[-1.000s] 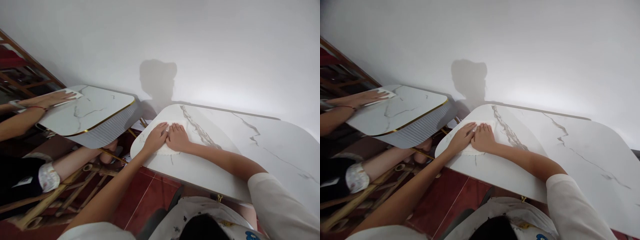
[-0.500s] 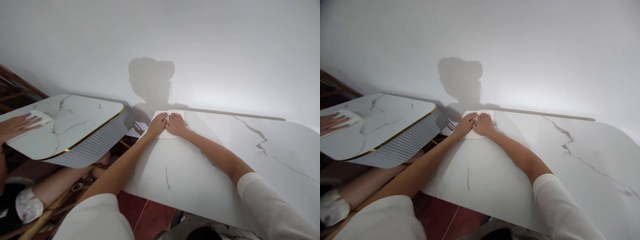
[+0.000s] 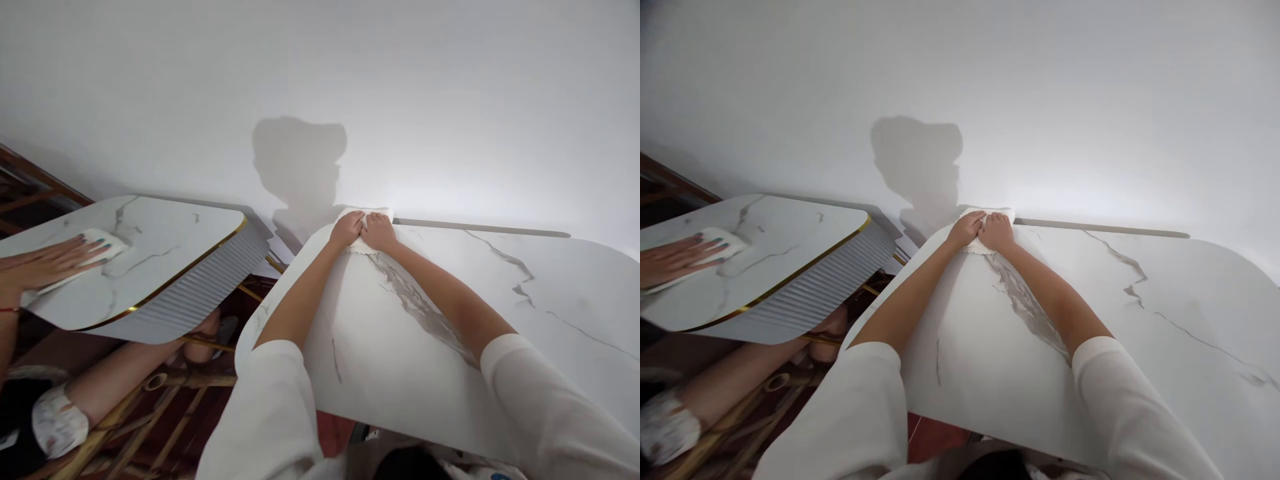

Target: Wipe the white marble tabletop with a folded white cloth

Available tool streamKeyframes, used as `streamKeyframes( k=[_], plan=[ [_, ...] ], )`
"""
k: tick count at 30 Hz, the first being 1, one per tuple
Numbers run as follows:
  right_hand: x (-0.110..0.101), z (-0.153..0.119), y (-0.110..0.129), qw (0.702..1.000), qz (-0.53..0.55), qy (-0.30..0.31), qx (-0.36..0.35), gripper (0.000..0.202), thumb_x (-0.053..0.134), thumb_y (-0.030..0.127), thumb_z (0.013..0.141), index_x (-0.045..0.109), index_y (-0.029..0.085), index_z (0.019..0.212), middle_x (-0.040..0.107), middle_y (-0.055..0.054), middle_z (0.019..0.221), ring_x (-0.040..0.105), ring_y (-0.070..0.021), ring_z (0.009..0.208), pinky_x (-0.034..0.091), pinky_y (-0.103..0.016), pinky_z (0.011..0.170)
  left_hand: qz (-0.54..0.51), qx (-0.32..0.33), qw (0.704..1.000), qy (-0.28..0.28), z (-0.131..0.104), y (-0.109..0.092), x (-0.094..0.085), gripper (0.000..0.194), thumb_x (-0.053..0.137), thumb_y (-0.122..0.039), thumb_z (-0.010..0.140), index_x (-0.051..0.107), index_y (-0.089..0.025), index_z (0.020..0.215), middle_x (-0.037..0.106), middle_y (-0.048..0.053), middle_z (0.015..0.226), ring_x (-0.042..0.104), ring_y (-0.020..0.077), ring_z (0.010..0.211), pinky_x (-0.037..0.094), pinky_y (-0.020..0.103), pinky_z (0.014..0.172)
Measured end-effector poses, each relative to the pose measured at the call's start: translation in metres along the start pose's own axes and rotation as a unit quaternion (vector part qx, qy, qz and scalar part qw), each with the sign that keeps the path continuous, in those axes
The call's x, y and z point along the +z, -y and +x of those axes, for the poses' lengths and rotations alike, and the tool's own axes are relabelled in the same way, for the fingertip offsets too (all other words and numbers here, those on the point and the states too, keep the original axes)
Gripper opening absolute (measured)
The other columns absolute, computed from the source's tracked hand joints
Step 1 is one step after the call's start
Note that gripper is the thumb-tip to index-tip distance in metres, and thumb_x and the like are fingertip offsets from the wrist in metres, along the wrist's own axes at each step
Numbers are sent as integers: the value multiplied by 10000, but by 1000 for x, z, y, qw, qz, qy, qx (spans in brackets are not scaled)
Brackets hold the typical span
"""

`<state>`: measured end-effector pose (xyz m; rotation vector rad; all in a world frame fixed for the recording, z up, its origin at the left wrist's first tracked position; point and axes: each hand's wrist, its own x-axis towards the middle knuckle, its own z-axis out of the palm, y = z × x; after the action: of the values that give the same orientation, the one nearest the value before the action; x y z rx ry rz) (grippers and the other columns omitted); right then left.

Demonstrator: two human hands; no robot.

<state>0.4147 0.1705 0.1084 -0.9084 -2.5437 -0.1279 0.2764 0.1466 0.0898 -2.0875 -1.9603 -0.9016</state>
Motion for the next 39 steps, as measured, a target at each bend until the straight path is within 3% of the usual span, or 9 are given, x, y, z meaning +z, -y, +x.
streamKeyframes(
  k=[5,10,17,23,29,34,39],
  plan=[
    [-17,-25,-17,1000,-17,5,20,419,361,238,898,514,7,1212,532,-205,1270,426,-293,1196,257,-404,1013,3,17,1000,5,2,-33,10,450,290,-188,864,549,-86,1217,541,115,1316,463,191,1239,328,353,1080],
    [-31,-57,-12,999,-35,15,36,485,347,236,895,457,-33,1283,464,-219,1352,385,-304,1252,223,-413,1047,1,50,999,10,-19,-59,6,454,278,-193,882,513,-84,1255,501,118,1356,426,200,1274,313,376,1093],
    [-42,-107,31,998,-53,17,34,548,326,260,897,408,-70,1326,426,-247,1377,369,-345,1276,211,-446,1067,1,45,998,34,-81,-81,-23,464,269,-207,888,488,-86,1278,473,118,1380,399,201,1295,318,377,1097],
    [-54,-151,85,998,-58,17,-16,570,328,262,893,404,-129,1301,422,-320,1343,390,-392,1256,249,-510,1042,10,38,998,40,-150,-90,-53,478,248,-223,885,483,-91,1280,475,117,1377,392,205,1301,301,399,1113],
    [-66,-190,129,997,-16,47,-56,596,373,291,887,390,-128,1312,379,-324,1371,351,-388,1288,231,-508,1065,25,-2,999,29,-218,-98,-77,511,215,-268,894,457,-96,1310,470,120,1380,397,228,1300,299,450,1113],
    [-76,-215,146,993,40,58,-96,616,431,297,865,399,-131,1307,362,-332,1378,340,-388,1297,204,-499,1088,34,-37,999,21,-258,-110,-87,520,215,-285,900,413,-169,1366,463,87,1392,389,237,1311,293,470,1124],
    [-91,-241,137,988,73,55,-125,610,444,281,856,405,-127,1308,383,-322,1369,358,-371,1294,221,-481,1090,28,-59,998,25,-281,-139,-86,534,242,-261,895,332,-210,1419,431,61,1418,344,239,1340,278,506,1129]
  ],
)
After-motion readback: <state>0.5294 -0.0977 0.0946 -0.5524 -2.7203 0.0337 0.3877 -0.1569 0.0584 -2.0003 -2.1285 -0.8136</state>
